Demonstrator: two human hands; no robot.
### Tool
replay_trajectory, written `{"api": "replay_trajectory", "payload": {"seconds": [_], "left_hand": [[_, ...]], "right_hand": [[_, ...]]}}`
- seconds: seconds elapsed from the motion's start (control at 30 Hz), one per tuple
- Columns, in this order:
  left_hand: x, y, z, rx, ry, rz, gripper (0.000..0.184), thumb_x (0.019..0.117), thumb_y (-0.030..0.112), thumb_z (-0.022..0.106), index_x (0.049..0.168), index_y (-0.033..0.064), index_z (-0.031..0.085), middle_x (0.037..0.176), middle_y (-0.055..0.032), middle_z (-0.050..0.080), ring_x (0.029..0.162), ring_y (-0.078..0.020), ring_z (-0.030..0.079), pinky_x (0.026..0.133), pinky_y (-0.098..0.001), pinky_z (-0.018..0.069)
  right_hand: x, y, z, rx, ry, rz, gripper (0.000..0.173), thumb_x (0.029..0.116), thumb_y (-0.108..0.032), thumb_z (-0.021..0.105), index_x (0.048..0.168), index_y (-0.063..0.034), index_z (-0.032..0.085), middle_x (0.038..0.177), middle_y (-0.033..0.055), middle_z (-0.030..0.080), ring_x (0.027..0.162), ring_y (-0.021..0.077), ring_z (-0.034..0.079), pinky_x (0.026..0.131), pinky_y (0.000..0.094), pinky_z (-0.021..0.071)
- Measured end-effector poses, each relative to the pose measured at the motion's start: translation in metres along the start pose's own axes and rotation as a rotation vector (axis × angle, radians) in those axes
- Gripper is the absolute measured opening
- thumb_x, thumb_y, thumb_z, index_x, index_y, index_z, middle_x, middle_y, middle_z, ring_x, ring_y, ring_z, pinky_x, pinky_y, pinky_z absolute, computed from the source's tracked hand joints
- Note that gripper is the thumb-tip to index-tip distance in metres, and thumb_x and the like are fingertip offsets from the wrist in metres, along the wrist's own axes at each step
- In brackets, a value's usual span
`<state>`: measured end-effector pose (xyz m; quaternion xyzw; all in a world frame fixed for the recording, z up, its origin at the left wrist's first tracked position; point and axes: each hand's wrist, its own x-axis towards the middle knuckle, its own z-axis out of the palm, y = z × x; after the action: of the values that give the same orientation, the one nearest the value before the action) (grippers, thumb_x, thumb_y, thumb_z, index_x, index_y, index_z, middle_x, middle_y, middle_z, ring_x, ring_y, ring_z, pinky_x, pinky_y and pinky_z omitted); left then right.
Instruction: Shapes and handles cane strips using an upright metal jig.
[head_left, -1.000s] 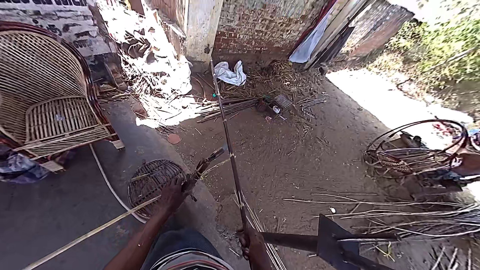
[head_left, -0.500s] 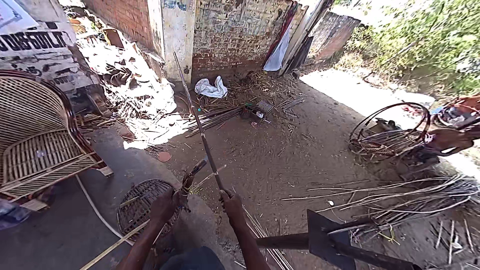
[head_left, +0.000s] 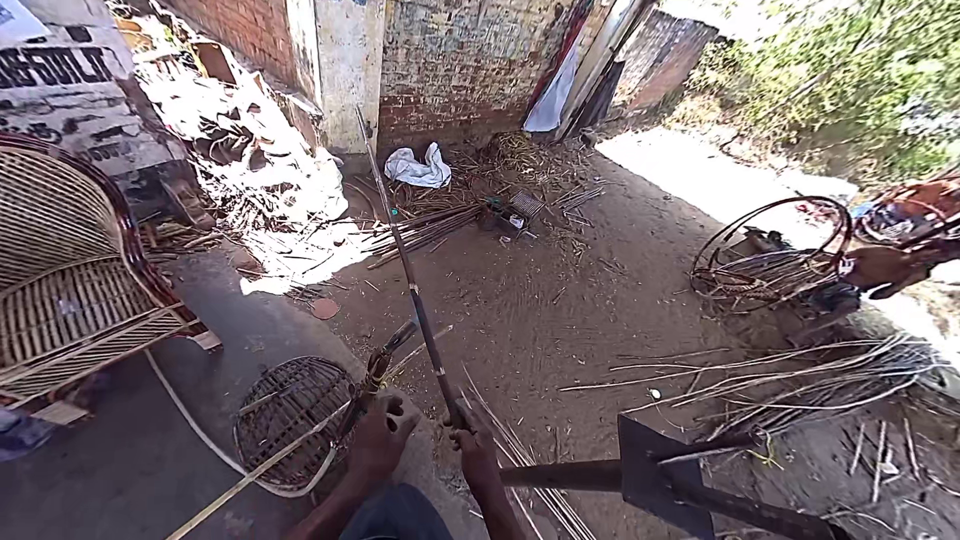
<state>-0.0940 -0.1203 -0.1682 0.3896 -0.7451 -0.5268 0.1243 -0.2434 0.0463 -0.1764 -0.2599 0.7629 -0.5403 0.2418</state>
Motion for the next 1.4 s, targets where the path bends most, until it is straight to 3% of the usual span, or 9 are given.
{"api": "replay_trajectory", "payload": {"seconds": [0.13, 0.2, 0.3, 0.5, 0.73, 0.9, 1.07, 1.27, 1.4], "left_hand": [[0.026, 0.024, 0.05, -0.547, -0.327, 0.053, 0.046, 0.0942, 0.029, 0.076, 0.133, 0.0074, 0.063, 0.116, -0.0058, 0.073, 0.106, -0.0181, 0.07, 0.095, -0.0378, 0.0586], [0.027, 0.034, 0.066, -0.683, -0.266, 0.111, 0.033, 0.0958, 0.016, 0.073, 0.126, 0.0023, 0.067, 0.11, -0.0094, 0.074, 0.101, -0.0208, 0.071, 0.096, -0.0382, 0.0579], [0.025, 0.045, 0.065, -0.738, -0.213, 0.105, 0.03, 0.0969, 0.014, 0.071, 0.124, 0.0013, 0.068, 0.108, -0.0105, 0.073, 0.098, -0.0209, 0.07, 0.092, -0.0369, 0.0577], [0.023, 0.038, 0.012, -0.467, -0.254, -0.043, 0.05, 0.0975, 0.041, 0.07, 0.138, 0.0147, 0.061, 0.114, -0.0035, 0.072, 0.097, -0.018, 0.07, 0.082, -0.0375, 0.0598], [-0.012, -0.12, -0.035, 0.248, -0.315, -0.147, 0.047, 0.0972, 0.051, 0.059, 0.129, 0.0166, 0.065, 0.117, -0.0066, 0.072, 0.109, -0.0239, 0.069, 0.099, -0.0534, 0.0535], [-0.142, -0.313, -0.062, 0.332, -0.314, -0.779, 0.051, 0.0997, 0.046, 0.058, 0.122, 0.0022, 0.069, 0.127, -0.0219, 0.067, 0.122, -0.0377, 0.063, 0.105, -0.0608, 0.0479], [-0.283, -0.347, -0.092, 0.36, -0.412, -1.217, 0.05, 0.0958, 0.038, 0.065, 0.12, -0.0058, 0.067, 0.131, -0.0266, 0.063, 0.126, -0.0405, 0.06, 0.104, -0.0606, 0.0471], [-0.231, -0.356, -0.104, 0.382, -0.457, -1.092, 0.047, 0.0958, 0.042, 0.065, 0.115, -0.0003, 0.069, 0.114, -0.0213, 0.07, 0.105, -0.035, 0.069, 0.092, -0.0573, 0.0549], [-0.091, -0.268, -0.107, 0.43, -0.169, -0.438, 0.04, 0.1034, 0.04, 0.054, 0.128, 0.011, 0.068, 0.118, -0.0158, 0.071, 0.113, -0.034, 0.068, 0.1, -0.0595, 0.0515]], "right_hand": [[-0.043, -0.01, 0.0, -0.047, -0.07, -0.061, 0.068, 0.0944, -0.012, 0.062, 0.158, -0.0116, 0.037, 0.14, 0.0035, 0.062, 0.109, 0.014, 0.068, 0.091, 0.0362, 0.0604], [-0.087, -0.015, -0.02, -0.091, -0.118, 0.188, 0.066, 0.0971, -0.024, 0.066, 0.154, -0.0113, 0.035, 0.122, 0.0034, 0.068, 0.088, 0.0155, 0.072, 0.076, 0.0385, 0.064], [-0.119, -0.015, -0.04, -0.014, -0.248, 0.51, 0.046, 0.1007, -0.051, 0.059, 0.117, -0.0086, 0.056, 0.072, 0.0053, 0.062, 0.054, 0.0181, 0.058, 0.05, 0.0363, 0.0515], [-0.06, -0.02, -0.013, 0.199, -0.197, 0.4, 0.042, 0.104, -0.051, 0.051, 0.11, -0.0116, 0.062, 0.059, -0.0013, 0.04, 0.042, 0.011, 0.035, 0.038, 0.0287, 0.0346], [0.017, -0.045, 0.004, 0.178, -0.168, 0.336, 0.048, 0.1095, -0.047, 0.037, 0.117, -0.0097, 0.065, 0.058, -0.0014, 0.043, 0.04, 0.0097, 0.035, 0.035, 0.0281, 0.0339], [0.036, -0.029, 0.007, 0.118, -0.163, 0.265, 0.044, 0.1097, -0.045, 0.038, 0.115, -0.0091, 0.064, 0.059, -0.0008, 0.045, 0.039, 0.0111, 0.037, 0.034, 0.0295, 0.0359], [0.004, 0.01, -0.016, 0.076, -0.138, 0.264, 0.035, 0.1098, -0.036, 0.043, 0.12, -0.0089, 0.061, 0.059, -0.0016, 0.047, 0.04, 0.0114, 0.041, 0.036, 0.0303, 0.0401], [0.004, 0.012, -0.003, 0.028, -0.064, 0.155, 0.032, 0.1072, -0.035, 0.05, 0.117, -0.0087, 0.066, 0.061, 0.0004, 0.049, 0.042, 0.0135, 0.042, 0.039, 0.0323, 0.0399], [0.017, -0.008, -0.004, -0.079, -0.002, 0.152, 0.036, 0.1039, -0.042, 0.056, 0.109, -0.01, 0.071, 0.063, 0.0045, 0.054, 0.047, 0.0184, 0.047, 0.045, 0.0394, 0.0452]]}}
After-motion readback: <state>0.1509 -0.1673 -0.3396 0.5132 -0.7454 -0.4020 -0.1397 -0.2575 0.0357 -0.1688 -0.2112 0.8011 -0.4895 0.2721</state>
